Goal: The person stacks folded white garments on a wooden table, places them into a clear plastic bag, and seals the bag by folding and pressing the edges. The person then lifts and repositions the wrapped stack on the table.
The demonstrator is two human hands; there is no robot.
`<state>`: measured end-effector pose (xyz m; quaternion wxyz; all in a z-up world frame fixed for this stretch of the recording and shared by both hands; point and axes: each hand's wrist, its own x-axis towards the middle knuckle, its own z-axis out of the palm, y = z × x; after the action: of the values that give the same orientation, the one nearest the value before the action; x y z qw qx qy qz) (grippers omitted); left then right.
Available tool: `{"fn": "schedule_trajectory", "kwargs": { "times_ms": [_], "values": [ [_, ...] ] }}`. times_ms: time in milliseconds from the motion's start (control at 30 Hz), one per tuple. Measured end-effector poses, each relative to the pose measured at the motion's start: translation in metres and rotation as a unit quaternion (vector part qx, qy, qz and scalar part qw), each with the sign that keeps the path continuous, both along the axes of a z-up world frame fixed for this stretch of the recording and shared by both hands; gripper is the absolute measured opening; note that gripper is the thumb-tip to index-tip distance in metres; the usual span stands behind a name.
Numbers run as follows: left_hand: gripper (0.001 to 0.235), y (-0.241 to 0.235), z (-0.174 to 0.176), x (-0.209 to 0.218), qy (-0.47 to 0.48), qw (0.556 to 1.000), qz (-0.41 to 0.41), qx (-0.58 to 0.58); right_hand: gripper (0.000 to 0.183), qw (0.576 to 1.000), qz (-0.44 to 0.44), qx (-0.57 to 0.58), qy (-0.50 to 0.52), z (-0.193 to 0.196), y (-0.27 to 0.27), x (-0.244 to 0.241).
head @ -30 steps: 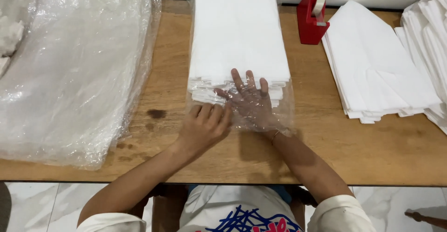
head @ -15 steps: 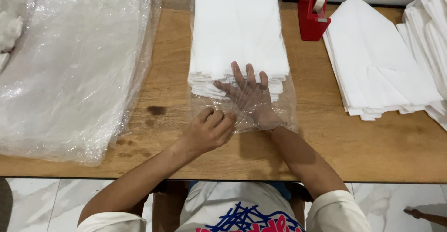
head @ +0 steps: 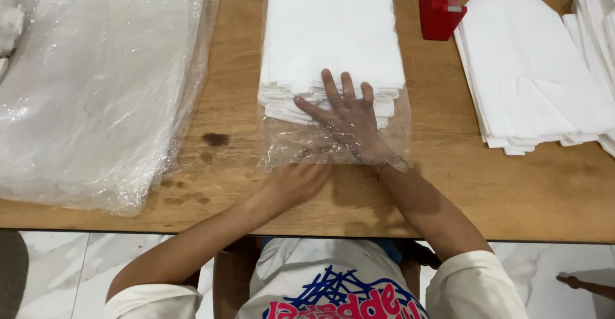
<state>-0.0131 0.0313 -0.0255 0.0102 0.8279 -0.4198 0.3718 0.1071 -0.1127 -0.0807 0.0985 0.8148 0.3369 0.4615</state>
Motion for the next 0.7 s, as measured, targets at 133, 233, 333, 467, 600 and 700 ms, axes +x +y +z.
{"fn": "schedule_trajectory", "kwargs": {
  "times_ms": [133,233,333,467,600,700],
  "values": [
    [0.018,-0.007,-0.055,0.036,-0.153,0.976,0.104,-0.118,0.064,0.999,0.003,0.004,-0.044,-0.004,0.001,0.007],
    [0.008,-0.01,-0.036,0.028,-0.109,0.977,0.159,-0.096,0.064,0.998,-0.001,0.004,-0.07,-0.003,0.003,0.007],
    [0.009,-0.011,-0.059,0.023,-0.062,0.99,0.108,-0.065,0.065,0.998,-0.003,0.033,-0.059,-0.004,0.005,0.004],
    [0.008,0.001,-0.077,0.015,-0.047,0.998,0.045,-0.017,0.06,0.999,0.0,0.023,-0.037,-0.005,-0.001,0.007],
    [0.008,0.005,-0.094,0.008,-0.047,0.997,0.065,0.018,0.055,1.0,-0.011,0.001,0.001,-0.007,-0.003,0.006],
    [0.009,0.008,-0.095,0.009,-0.048,0.997,0.056,0.03,0.053,1.0,-0.008,-0.004,-0.001,-0.008,-0.005,0.009]
  ]
}}
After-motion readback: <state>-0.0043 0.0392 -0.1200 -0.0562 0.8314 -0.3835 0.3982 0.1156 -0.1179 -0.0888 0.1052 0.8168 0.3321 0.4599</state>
